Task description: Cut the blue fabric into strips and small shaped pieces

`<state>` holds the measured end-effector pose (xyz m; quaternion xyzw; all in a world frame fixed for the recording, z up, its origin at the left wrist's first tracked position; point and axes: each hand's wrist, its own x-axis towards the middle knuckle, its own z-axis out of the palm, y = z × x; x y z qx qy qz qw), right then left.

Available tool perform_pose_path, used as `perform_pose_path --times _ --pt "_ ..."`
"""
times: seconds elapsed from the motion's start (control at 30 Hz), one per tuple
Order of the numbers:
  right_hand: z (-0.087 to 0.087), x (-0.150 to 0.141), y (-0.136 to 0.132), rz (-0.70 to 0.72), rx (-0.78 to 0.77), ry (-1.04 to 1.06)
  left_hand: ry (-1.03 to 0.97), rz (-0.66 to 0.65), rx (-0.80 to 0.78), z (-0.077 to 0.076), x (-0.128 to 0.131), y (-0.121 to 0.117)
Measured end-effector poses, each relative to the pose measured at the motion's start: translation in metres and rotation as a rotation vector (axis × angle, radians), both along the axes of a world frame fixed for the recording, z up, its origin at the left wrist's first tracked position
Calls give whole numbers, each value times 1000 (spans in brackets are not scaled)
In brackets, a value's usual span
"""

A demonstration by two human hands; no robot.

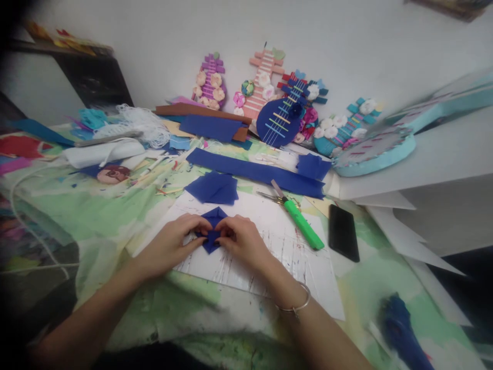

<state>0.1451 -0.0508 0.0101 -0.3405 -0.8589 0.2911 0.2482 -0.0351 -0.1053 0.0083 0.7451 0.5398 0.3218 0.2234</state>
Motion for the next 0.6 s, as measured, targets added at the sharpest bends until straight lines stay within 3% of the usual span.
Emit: perform_pose_path --times 0.6 --pt "0 -1 1 20 -24 -29 17 -24 69 -2 -1 -2"
